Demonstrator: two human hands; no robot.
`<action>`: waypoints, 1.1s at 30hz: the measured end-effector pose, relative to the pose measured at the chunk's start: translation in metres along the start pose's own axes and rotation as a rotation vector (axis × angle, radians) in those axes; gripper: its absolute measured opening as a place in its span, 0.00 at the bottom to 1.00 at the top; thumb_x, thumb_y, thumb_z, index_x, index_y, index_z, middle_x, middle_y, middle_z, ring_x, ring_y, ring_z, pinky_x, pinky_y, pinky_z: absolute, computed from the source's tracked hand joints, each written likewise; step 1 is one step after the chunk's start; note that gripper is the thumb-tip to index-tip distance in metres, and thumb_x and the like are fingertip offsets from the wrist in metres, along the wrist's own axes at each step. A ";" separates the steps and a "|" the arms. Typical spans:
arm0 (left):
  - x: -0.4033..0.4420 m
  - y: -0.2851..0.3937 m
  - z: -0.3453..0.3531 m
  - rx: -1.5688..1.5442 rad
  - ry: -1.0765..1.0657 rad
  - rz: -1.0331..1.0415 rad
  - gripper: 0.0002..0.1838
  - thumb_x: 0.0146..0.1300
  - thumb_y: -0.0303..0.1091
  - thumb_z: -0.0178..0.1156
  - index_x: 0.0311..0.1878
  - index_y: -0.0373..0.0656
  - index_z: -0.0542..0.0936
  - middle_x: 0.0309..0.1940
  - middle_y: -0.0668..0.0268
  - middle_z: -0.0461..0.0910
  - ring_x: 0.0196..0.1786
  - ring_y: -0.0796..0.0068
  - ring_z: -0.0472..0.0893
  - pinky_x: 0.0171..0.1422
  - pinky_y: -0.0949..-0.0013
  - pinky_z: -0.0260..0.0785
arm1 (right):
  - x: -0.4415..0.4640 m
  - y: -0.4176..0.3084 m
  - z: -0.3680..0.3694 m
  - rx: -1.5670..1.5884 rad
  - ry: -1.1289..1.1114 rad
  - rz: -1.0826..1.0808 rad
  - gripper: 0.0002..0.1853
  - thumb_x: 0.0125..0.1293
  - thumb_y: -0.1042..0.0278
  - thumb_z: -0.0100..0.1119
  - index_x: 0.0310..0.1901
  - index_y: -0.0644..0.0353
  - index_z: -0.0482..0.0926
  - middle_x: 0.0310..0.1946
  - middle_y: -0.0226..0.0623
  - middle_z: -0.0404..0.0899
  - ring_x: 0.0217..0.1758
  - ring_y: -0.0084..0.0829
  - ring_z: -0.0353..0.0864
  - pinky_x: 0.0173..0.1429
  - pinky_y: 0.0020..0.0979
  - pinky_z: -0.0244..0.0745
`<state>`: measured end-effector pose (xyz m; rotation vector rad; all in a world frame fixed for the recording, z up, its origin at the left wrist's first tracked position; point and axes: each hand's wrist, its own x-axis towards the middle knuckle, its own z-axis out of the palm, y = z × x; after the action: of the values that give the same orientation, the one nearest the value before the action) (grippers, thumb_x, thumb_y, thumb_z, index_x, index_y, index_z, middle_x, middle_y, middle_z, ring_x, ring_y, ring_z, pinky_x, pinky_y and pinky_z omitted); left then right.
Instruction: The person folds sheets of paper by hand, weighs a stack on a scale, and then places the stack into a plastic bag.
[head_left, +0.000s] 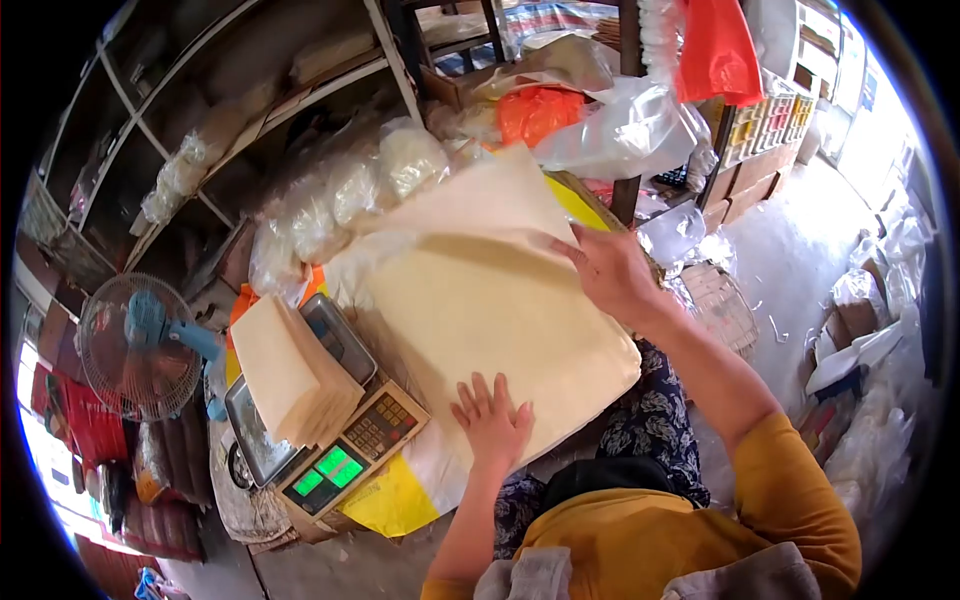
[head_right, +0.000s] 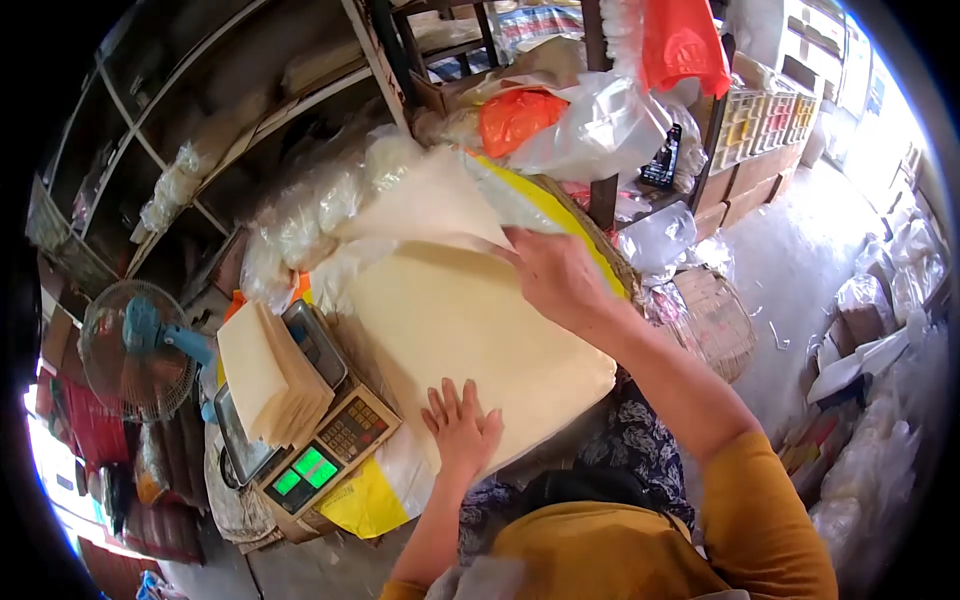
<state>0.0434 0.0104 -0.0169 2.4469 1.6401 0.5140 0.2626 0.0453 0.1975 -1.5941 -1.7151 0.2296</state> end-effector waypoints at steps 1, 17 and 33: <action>-0.001 -0.001 0.000 0.003 0.004 0.002 0.35 0.61 0.55 0.51 0.69 0.48 0.60 0.71 0.44 0.49 0.73 0.38 0.44 0.71 0.35 0.31 | -0.002 -0.028 -0.018 -0.125 0.036 -0.146 0.10 0.61 0.70 0.53 0.42 0.64 0.76 0.32 0.51 0.78 0.33 0.50 0.77 0.36 0.39 0.73; -0.021 -0.083 -0.020 -0.701 0.069 0.183 0.09 0.59 0.25 0.53 0.37 0.33 0.82 0.39 0.55 0.83 0.47 0.62 0.81 0.53 0.63 0.71 | -0.103 0.045 0.011 0.564 -0.981 -0.032 0.17 0.71 0.63 0.46 0.57 0.58 0.73 0.49 0.41 0.79 0.45 0.32 0.82 0.51 0.29 0.75; 0.010 -0.052 -0.041 -0.398 0.317 -0.449 0.24 0.56 0.34 0.60 0.57 0.39 0.72 0.49 0.52 0.76 0.54 0.57 0.76 0.58 0.61 0.67 | -0.071 0.162 0.097 0.182 -0.236 0.409 0.16 0.57 0.60 0.62 0.39 0.64 0.73 0.33 0.46 0.79 0.36 0.40 0.80 0.41 0.38 0.72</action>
<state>-0.0134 0.0373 0.0074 1.7134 1.9007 1.0672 0.3206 0.0483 0.0045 -1.8212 -1.4679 0.7801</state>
